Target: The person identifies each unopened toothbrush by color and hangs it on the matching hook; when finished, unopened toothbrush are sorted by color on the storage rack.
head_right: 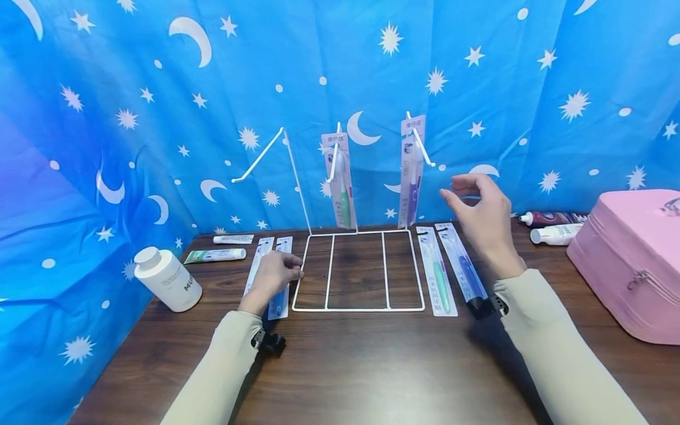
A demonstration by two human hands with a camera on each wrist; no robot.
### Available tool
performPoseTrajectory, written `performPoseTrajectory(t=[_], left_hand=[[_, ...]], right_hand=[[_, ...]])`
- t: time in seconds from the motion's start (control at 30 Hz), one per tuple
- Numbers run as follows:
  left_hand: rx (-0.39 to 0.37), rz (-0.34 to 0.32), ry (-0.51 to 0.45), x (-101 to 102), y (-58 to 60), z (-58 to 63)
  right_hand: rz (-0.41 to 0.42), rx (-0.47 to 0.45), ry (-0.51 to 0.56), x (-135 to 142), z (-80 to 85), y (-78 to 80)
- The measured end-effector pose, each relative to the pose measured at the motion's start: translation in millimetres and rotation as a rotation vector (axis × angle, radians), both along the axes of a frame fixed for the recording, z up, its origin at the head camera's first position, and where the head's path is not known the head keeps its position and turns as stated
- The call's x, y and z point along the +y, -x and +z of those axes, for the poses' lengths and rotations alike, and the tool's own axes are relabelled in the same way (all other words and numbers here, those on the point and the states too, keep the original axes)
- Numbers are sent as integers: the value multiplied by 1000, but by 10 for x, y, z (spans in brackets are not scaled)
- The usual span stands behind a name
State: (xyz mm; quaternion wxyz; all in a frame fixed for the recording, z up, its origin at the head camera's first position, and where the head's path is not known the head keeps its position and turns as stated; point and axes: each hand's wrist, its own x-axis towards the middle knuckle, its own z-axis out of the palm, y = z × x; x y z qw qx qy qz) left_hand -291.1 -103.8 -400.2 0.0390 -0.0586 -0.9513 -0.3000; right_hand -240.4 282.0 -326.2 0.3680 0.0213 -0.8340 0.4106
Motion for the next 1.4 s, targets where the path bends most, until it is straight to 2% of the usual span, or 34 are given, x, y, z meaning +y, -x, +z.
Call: performPoseTrajectory(t=[0.13,0.4,0.63,0.77,0.9,1.1,1.4], left_hand=[[8,11,12,-24,8,5],[-11,14,5,3,36,-42],[18,-14,4,-8,29,-39],[6,-1,-4,-10,28,-40],[-11,11,-12,-9,24,-33],[-12,9,-18,-2,13,-21],[-9,3,-7,-9,12,-22]], right_hand=[[-35,-92,34,188,-99,117],[-26,-418,160,558,-369,216],[81,-609,271,678,-575,311],[151,-678,350,716,-717,363],[172,-741,334,706,-795,401],[130,-830,202,655,-827,446],[119,-858,91,592,-836,460]])
